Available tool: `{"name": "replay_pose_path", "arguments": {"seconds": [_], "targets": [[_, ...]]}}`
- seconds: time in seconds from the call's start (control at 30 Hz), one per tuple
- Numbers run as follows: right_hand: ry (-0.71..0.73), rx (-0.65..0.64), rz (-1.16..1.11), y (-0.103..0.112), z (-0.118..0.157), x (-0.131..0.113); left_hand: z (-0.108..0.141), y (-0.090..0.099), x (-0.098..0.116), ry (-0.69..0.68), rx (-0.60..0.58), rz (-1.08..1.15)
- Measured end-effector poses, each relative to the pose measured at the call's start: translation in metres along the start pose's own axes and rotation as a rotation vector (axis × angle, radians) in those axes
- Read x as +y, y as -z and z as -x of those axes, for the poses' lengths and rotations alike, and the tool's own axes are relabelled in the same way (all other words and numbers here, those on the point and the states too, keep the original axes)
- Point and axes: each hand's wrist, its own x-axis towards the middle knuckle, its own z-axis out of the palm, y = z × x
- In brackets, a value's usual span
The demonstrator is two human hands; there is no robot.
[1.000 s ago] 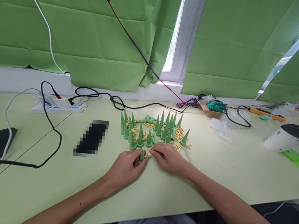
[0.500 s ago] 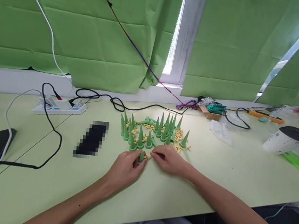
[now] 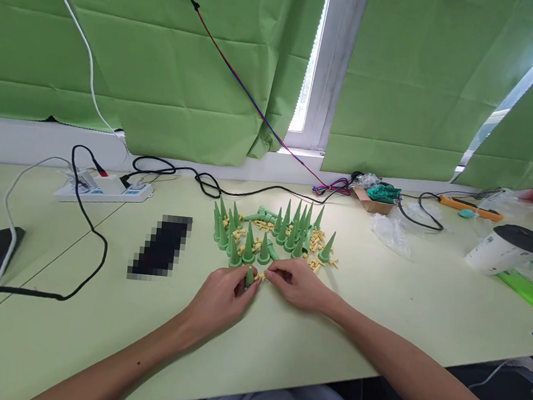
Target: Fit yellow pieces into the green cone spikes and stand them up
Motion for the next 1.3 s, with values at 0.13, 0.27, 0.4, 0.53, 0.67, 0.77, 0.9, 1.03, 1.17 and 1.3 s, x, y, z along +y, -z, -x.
{"name": "replay_pose_path", "arguments": {"seconds": [0.13,0.27,0.4,0.53,0.67,0.77,0.9,1.03,1.17,1.3], "targets": [[-0.011,0.022,-0.007,-0.0011,-0.0008,-0.0012,-0.0008,0.0,-0.0001,-0.009,-0.012,-0.006],[-0.005,0.068,-0.022,-0.0003,-0.0021,-0.0034,-0.0008,0.0004,0.0,-0.016,-0.02,-0.007],[0.013,0.106,-0.026,0.0013,-0.0023,-0.0046,-0.0006,0.0022,0.0017,-0.014,-0.05,-0.001],[0.018,0.097,-0.031,0.0014,-0.0014,-0.0053,-0.0008,0.0037,0.0031,-0.018,-0.073,-0.003],[-0.003,0.065,-0.037,0.0002,-0.0007,-0.0057,0.0,0.0032,0.0025,-0.063,-0.095,0.002],[-0.013,0.053,-0.032,-0.0006,-0.0002,-0.0055,0.0008,0.0026,0.002,-0.096,-0.111,0.003],[-0.017,0.04,-0.036,-0.0011,0.0003,-0.0048,0.0015,0.0031,0.0024,-0.101,-0.105,0.009],[-0.023,0.018,-0.072,-0.0024,0.0009,-0.004,0.0021,0.0038,0.0031,-0.098,-0.097,0.013],[-0.028,0.006,-0.083,-0.003,0.0012,-0.0036,0.0022,0.0029,0.002,-0.112,-0.091,0.007],[-0.028,0.0,-0.093,-0.0014,0.001,-0.0058,0.0017,0.0031,0.001,-0.115,-0.078,0.005]]}}
